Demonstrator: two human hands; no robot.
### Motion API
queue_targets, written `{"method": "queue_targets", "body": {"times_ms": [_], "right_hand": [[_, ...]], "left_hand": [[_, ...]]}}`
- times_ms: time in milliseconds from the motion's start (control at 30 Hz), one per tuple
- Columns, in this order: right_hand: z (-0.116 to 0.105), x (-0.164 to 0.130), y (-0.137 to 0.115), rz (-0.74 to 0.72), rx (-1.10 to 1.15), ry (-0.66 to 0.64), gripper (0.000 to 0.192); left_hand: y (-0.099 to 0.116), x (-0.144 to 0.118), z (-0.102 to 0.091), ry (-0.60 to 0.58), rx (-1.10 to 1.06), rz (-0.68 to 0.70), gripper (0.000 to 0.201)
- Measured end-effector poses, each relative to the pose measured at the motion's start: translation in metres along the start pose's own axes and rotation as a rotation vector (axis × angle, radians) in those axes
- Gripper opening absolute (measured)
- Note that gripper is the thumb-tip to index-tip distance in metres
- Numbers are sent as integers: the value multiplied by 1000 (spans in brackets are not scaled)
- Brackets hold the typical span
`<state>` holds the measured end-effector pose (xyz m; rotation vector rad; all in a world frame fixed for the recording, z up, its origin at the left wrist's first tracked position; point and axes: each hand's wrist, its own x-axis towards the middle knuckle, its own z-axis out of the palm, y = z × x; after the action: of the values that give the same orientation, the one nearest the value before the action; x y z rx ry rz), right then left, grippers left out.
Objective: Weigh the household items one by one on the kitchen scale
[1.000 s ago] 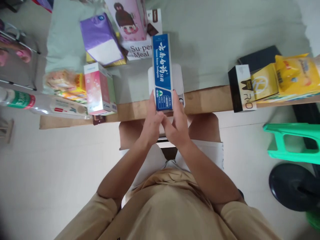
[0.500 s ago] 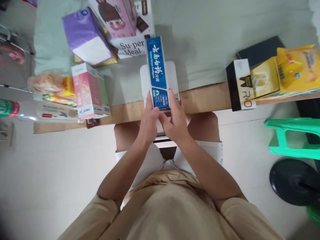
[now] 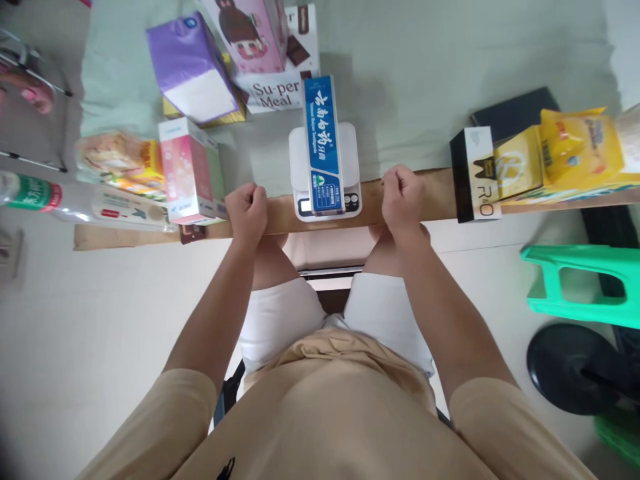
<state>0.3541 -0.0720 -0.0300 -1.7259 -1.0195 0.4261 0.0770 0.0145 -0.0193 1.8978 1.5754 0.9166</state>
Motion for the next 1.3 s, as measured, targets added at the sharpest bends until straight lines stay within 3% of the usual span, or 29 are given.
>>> {"method": "queue_targets", "body": {"times_ms": [233,600,1300], "right_hand": [[2,-8,-14,10,-181,-4,32],[8,-9,-20,21,-581,-152,28],[8,-10,-21,17,-752,-221,32]], "left_hand": [[15,-5,5,-157,285,-12,41],[28,-6,1,-307,597,-58,35],[27,-6,1,-306,612,-46,37]]}}
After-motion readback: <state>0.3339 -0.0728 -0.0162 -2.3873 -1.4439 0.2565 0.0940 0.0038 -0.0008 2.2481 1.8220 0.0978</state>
